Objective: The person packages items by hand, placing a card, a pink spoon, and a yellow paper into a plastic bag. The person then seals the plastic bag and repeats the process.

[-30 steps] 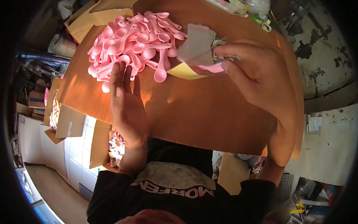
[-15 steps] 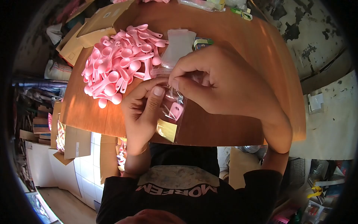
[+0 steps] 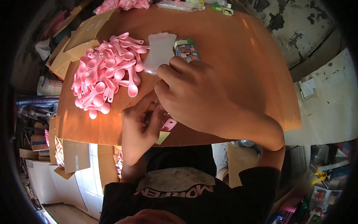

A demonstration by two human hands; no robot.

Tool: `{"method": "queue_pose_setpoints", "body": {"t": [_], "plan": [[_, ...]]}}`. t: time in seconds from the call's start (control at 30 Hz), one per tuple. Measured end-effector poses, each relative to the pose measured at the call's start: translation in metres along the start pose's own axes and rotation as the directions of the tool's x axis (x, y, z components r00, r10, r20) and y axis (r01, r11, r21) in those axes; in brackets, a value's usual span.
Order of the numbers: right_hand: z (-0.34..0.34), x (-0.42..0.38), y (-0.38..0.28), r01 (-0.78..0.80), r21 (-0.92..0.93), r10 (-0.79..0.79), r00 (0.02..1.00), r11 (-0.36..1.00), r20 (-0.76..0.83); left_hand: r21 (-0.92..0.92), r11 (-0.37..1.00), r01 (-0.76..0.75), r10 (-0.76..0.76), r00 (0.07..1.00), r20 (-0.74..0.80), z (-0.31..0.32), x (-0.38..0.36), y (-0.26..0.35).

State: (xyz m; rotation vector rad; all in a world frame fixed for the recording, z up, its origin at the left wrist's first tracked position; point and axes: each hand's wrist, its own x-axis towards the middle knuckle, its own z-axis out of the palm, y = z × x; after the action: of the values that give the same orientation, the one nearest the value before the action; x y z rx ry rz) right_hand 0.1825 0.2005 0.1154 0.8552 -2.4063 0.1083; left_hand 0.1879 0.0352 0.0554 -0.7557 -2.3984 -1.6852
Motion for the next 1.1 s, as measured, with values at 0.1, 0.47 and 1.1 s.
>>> {"method": "queue_pose_setpoints", "body": {"t": [0.1, 0.47, 1.1], "plan": [[0.003, -0.007, 0.011, -0.075, 0.362, 0.103, 0.993, 0.929, -0.059, -0.149, 0.989, 0.002, -0.007, 0.999, -0.035, 0.003, -0.003, -0.006], [0.039, -0.082, 0.186, -0.722, 0.682, 0.922, 0.335, 0.118, 0.195, -0.474, 0.873, 0.119, -0.194, 0.974, -0.113, -0.012, -0.008, -0.017], [0.016, -0.011, 0.007, -0.060, 0.230, 0.089, 0.989, 0.971, -0.121, -0.094, 0.996, -0.005, 0.000, 0.998, -0.059, 0.008, -0.002, -0.011]]}}
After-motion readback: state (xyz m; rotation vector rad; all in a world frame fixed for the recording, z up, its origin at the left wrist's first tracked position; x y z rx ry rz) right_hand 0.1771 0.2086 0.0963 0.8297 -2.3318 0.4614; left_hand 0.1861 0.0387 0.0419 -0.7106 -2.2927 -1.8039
